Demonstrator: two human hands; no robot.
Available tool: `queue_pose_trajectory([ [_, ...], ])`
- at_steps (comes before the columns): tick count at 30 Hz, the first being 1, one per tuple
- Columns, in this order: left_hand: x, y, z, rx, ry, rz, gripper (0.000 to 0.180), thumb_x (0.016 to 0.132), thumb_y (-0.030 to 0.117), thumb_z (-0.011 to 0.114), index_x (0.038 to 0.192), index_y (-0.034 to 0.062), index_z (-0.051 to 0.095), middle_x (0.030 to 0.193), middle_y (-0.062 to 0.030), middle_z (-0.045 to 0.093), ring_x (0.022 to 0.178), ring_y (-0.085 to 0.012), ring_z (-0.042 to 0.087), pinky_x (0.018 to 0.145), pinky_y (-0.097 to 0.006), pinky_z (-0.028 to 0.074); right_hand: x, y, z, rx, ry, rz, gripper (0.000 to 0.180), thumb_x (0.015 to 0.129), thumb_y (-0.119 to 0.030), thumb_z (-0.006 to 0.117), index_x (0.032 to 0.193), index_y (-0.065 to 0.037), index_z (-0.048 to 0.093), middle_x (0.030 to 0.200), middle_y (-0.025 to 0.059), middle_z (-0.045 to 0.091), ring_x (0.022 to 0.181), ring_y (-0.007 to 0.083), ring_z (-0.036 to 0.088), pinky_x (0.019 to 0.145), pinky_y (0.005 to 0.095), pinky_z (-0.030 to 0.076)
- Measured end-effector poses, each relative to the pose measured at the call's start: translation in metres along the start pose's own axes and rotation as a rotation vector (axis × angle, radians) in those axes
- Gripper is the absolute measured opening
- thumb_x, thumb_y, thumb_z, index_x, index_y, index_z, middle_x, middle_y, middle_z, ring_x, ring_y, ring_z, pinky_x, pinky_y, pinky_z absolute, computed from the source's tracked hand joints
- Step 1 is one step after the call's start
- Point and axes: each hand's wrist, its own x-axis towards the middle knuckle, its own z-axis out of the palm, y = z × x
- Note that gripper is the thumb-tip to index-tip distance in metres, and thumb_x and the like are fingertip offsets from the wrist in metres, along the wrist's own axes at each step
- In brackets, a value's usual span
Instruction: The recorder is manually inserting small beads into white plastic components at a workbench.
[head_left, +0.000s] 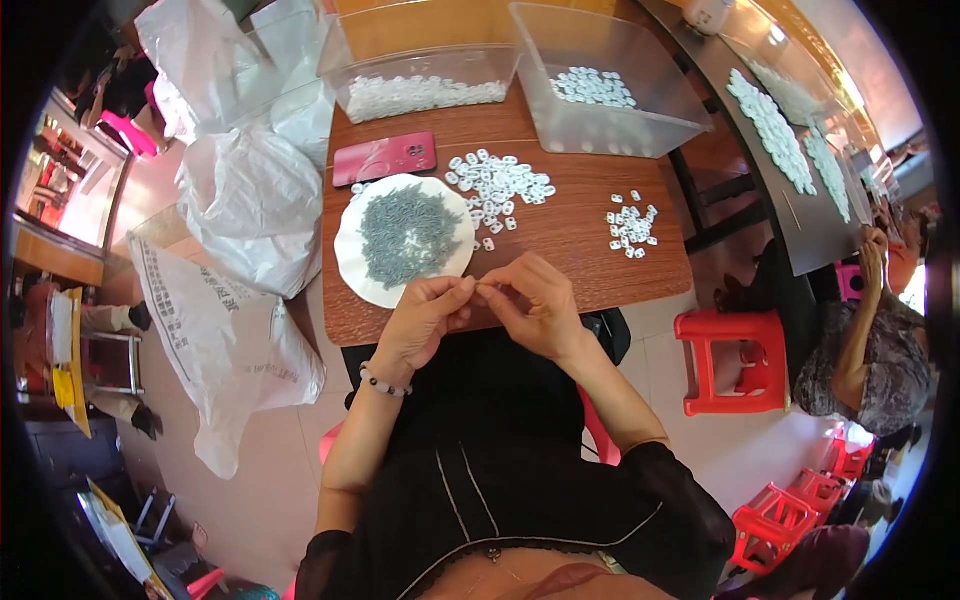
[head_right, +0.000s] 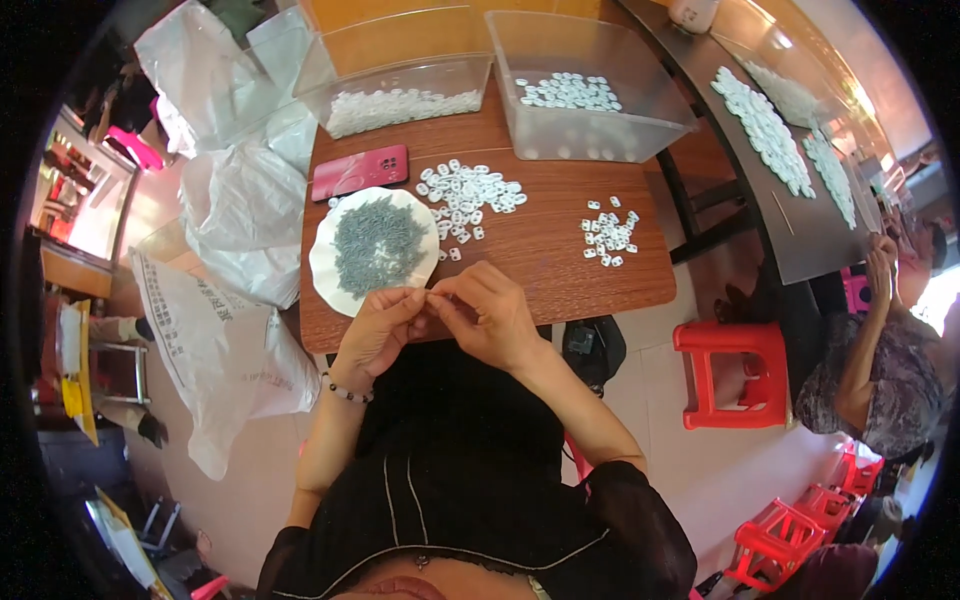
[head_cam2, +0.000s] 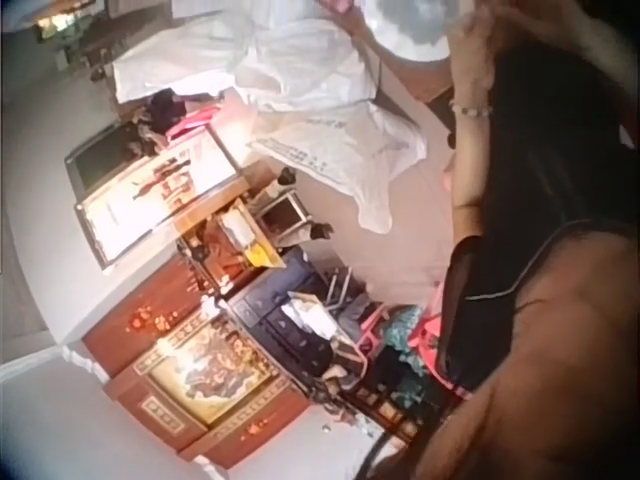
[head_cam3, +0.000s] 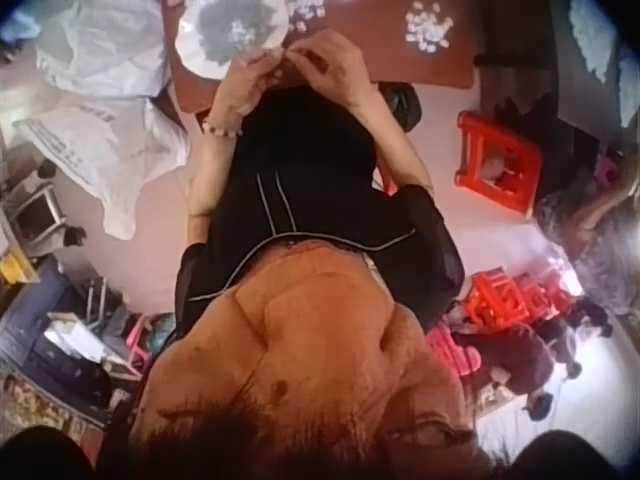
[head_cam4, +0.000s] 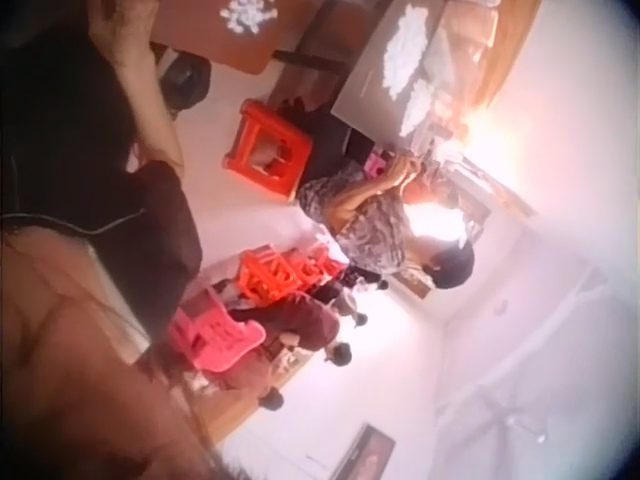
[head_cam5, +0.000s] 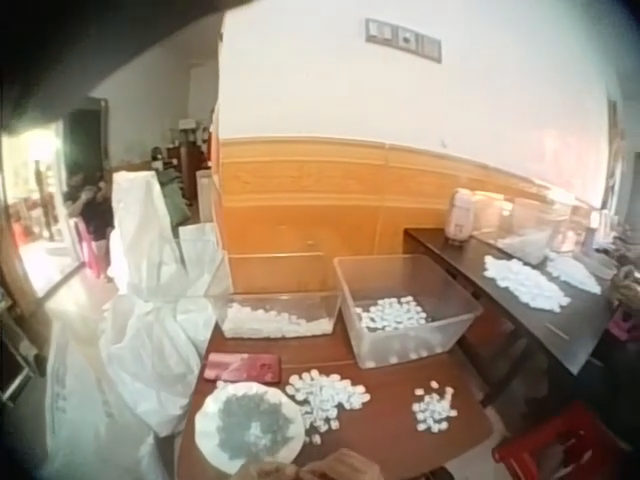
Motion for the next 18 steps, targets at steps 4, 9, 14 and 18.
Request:
queue_pose_trajectory([
  [4, -0.002, -0.004, -0.006, -0.126, -0.070, -0.045, 0.021, 0.092, 0.019, 0.064, 0.096, -0.0004, 0.069, 0.084, -0.0035, 0.068, 0.069, -0.0063, 0.054, 0.069, -0.023, 0.050, -0.003, -0.002, 0.000, -0.006, 0.014, -0.055, 0.013, 0.076, -0.001, 0.074, 0.087, -0.004, 0.067, 0.075, 0.0063, 0.060, 0.067, 0.0217, 0.057, 0.055, 0.0315, 0.046],
  [9, -0.002, -0.003, -0.003, -0.048, -0.078, -0.020, 0.019, 0.092, 0.018, 0.065, 0.096, -0.0008, 0.069, 0.084, -0.0030, 0.068, 0.067, -0.0050, 0.055, 0.066, -0.020, 0.049, -0.009, 0.001, -0.005, 0.028, -0.016, -0.062, 0.016, 0.076, -0.001, 0.075, 0.090, -0.004, 0.068, 0.077, 0.0060, 0.061, 0.069, 0.0198, 0.058, 0.056, 0.0284, 0.047],
  [14, -0.001, -0.008, 0.006, -0.037, -0.007, -0.002, 0.021, 0.091, 0.019, 0.066, 0.096, -0.0004, 0.068, 0.082, -0.0018, 0.068, 0.065, -0.0033, 0.053, 0.062, -0.017, 0.045, -0.014, -0.002, -0.010, 0.147, -0.040, 0.062, 0.017, 0.078, -0.001, 0.073, 0.094, -0.003, 0.069, 0.078, 0.0068, 0.061, 0.068, 0.0196, 0.059, 0.055, 0.0288, 0.047],
  [18, 0.001, -0.014, 0.007, 0.023, 0.049, 0.050, 0.019, 0.091, 0.019, 0.066, 0.095, 0.0007, 0.068, 0.081, -0.0014, 0.067, 0.063, -0.0030, 0.052, 0.060, -0.016, 0.044, -0.023, 0.004, -0.013, 0.170, -0.044, 0.122, 0.019, 0.079, 0.001, 0.072, 0.097, -0.003, 0.070, 0.080, 0.0079, 0.062, 0.068, 0.0193, 0.060, 0.057, 0.0279, 0.047],
])
